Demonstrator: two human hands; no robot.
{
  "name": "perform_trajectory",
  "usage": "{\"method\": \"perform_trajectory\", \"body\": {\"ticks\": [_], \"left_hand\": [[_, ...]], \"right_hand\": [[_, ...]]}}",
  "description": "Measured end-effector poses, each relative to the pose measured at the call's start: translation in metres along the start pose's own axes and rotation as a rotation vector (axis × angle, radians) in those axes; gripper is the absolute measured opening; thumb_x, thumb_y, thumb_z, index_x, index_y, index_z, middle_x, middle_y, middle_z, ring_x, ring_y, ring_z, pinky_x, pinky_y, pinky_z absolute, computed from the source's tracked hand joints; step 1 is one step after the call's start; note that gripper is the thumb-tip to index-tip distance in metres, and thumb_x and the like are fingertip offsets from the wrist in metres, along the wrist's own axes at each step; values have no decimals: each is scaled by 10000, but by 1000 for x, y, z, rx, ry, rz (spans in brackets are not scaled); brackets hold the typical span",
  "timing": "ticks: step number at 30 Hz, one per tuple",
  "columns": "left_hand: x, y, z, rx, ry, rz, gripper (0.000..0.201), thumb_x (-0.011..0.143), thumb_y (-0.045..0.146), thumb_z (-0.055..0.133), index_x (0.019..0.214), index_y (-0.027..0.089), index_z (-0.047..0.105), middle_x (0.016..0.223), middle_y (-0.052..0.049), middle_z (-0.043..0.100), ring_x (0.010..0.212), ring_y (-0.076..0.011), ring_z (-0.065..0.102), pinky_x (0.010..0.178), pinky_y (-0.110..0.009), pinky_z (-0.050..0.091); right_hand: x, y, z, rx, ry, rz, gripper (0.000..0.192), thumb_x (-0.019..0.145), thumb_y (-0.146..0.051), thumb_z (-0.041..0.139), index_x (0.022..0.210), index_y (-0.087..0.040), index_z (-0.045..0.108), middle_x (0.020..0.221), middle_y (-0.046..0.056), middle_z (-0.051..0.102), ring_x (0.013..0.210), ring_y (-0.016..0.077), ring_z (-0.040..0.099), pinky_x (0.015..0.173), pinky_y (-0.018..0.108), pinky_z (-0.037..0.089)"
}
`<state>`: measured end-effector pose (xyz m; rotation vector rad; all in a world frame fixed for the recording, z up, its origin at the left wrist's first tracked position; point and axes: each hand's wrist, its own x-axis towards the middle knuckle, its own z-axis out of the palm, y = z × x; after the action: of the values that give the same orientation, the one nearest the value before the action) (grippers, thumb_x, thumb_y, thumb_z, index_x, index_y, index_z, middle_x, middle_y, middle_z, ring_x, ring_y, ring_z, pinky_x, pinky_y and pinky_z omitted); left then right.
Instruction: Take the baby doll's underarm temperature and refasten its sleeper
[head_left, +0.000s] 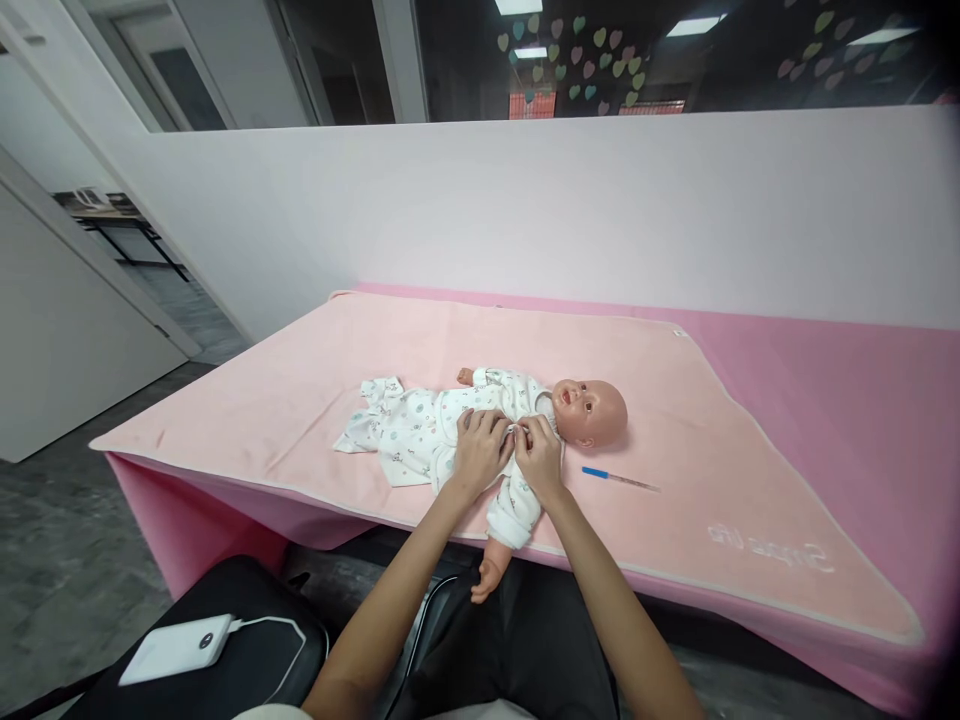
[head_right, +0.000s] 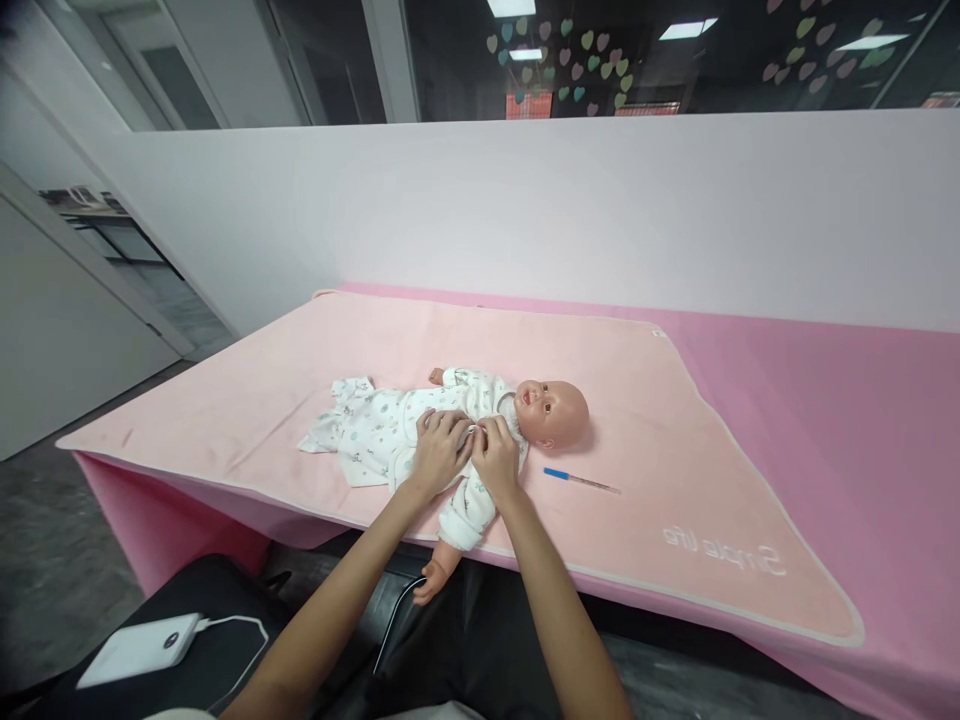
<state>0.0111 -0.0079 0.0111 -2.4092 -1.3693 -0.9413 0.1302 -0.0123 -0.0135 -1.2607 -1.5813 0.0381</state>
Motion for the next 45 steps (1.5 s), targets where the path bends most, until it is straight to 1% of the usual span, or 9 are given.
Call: {"method": "perform_trajectory", "body": {"ticks": [11,20,24,30,32,35,38,41,45], "left_hand": [[-7,-15,11,-352,43,-155,132,822,318,563,845,214,640,839,-19,601,864,-174,523,867,-366,356],[3,-32,0,-786,-113,-228,135,739,313,660,809,212,715,746,-29,640,725,-149,574,687,-291,454],[6,-34,-2,-828,-153,-280,114,739,257,642,798,198,720,721,-30,637,680,-137,569,628,-263,445],[3,-35,-7,-778,-131,-277,186,744,349,641,704,171,674,712,-30,623,665,-137,571,611,-264,448],[-4,-35,-9,-744,-86,-231,201,734,356,656,671,167,627,768,-33,624,737,-146,589,684,-279,468],[-19,-33,-10,-637,110,-208,195,739,345,659,692,169,590,875,-51,607,892,-167,580,801,-305,466],[-30,-30,-9,-495,313,-269,135,764,316,638,774,184,611,902,-53,589,932,-171,555,827,-318,453],[-35,-30,-10,-421,413,-353,80,794,275,596,811,199,614,889,-42,586,916,-169,546,816,-318,445],[-36,-35,-14,-396,540,-474,91,832,211,503,800,195,587,831,-33,586,866,-167,540,784,-318,432]], "right_hand": [[-1,-1,0,-30,-4,-45,164,874,-178,405,834,-178,563,794,42,560,696,144,524,639,248,410],[-4,0,-1,-47,-41,-100,170,902,-217,407,864,-184,569,819,40,576,729,134,553,633,225,407],[-5,0,-1,-51,-58,-132,171,905,-235,419,858,-183,575,802,30,578,705,125,554,614,218,393],[-4,0,-1,-23,-36,-105,189,914,-235,403,863,-179,576,808,39,582,733,134,556,643,225,411],[-3,-1,-1,-20,-29,-99,195,917,-237,398,868,-179,578,816,43,583,752,137,560,659,229,420],[-2,-3,-2,-39,-25,-104,212,922,-246,391,879,-182,589,828,51,592,768,144,565,667,235,428],[-1,-4,-2,-62,-19,-111,221,923,-242,389,888,-183,600,825,52,598,775,146,572,668,236,433],[-3,-3,0,-107,-1,-137,218,918,-209,393,939,-186,608,851,56,612,778,146,584,652,232,436],[-8,4,4,-185,1,-278,291,887,-108,377,979,-210,634,962,62,633,777,134,608,611,223,436]]}}
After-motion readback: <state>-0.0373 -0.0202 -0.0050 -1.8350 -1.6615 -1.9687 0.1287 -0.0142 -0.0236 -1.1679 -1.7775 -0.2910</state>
